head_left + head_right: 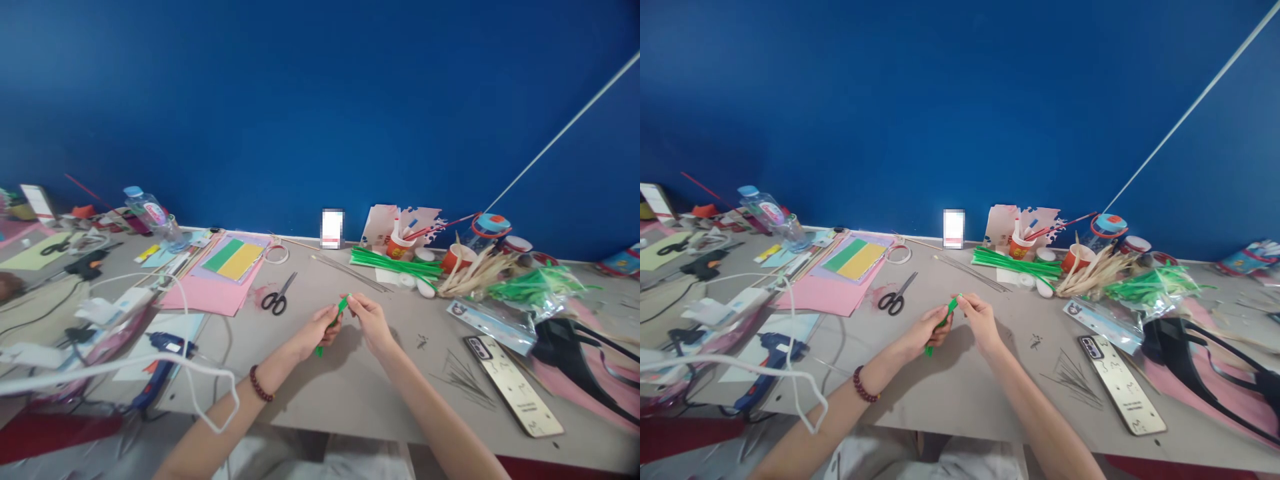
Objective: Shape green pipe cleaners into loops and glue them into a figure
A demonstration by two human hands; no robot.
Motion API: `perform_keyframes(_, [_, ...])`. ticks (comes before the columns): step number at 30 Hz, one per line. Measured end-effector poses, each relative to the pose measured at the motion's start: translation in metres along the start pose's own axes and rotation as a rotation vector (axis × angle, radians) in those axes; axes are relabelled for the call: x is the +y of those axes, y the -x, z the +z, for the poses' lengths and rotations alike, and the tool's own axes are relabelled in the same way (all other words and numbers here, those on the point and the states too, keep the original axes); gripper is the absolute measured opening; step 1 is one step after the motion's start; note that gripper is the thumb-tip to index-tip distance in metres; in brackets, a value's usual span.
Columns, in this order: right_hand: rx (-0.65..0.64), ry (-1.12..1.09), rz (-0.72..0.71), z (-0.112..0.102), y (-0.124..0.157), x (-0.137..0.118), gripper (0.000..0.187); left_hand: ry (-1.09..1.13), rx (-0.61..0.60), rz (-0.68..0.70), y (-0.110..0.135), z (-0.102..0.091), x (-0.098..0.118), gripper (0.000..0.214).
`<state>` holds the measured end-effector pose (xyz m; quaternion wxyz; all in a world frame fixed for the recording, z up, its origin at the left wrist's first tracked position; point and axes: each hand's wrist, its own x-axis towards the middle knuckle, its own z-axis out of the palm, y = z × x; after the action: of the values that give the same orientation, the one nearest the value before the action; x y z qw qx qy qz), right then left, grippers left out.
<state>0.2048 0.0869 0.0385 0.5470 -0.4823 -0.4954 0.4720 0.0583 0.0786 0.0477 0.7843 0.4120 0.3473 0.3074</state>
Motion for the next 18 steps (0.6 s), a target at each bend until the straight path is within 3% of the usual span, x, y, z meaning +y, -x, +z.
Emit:
perform_keyframes(9, [-0.140,-0.010,0.018,0.002,0.004,-0.006,0.027,-0.223,0.140,0.252,-0.002,0.002,-0.004,0.045])
perform_keyframes(18, [-0.124,-0.003,0.043,0.006,0.007,-0.007,0.028,-0.265,0.188,0.266,-0.004,0.001,-0.011,0.039])
